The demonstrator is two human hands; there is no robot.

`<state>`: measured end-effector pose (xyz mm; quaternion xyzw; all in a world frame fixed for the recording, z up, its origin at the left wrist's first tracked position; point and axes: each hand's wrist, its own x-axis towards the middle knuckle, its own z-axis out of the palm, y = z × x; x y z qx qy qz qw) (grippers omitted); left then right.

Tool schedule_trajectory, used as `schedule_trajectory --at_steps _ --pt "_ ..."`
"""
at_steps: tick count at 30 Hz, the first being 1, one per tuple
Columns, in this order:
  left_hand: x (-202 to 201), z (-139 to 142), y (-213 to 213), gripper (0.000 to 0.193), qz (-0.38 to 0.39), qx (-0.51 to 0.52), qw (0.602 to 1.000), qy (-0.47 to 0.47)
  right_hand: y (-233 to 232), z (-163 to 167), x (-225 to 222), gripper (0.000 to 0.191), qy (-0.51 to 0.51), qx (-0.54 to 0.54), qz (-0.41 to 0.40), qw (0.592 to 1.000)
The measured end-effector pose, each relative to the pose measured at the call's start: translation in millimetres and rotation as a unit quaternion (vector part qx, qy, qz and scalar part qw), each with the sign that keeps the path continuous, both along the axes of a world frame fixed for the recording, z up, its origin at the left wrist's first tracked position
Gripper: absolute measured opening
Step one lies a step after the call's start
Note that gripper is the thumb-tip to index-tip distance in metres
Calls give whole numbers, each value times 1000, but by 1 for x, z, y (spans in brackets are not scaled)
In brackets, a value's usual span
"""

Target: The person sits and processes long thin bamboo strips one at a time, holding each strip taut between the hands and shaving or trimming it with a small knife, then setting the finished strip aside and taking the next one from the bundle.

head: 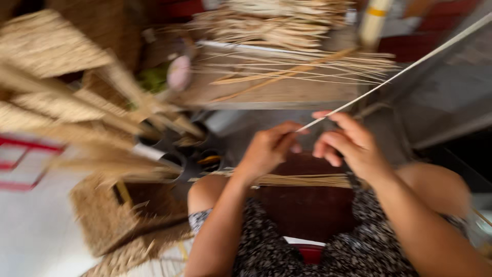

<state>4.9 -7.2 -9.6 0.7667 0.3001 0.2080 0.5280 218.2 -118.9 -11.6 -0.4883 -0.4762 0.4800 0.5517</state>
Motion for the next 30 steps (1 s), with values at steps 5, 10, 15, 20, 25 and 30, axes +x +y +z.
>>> schedule_trajectory --at_steps 5,10,15,20,25,30 --pt "-2 16 -3 21 -25 8 999 -33 4 7 -18 35 17 11 -15 1000" --pt "11 8 -11 15 20 67 992 -102 8 4 -28 36 38 -23 9 999" --pt "1 11 -7 15 38 37 997 -47 6 7 -4 35 62 10 -63 996" --pt "-17 18 0 15 23 61 997 -29 -1 16 33 34 81 53 -130 987" --pt "-32 17 8 15 7 54 998 -28 -11 21 59 33 99 62 -185 976" --pt "-45 15 15 15 1 44 999 -22 -21 22 80 33 140 75 -230 960"
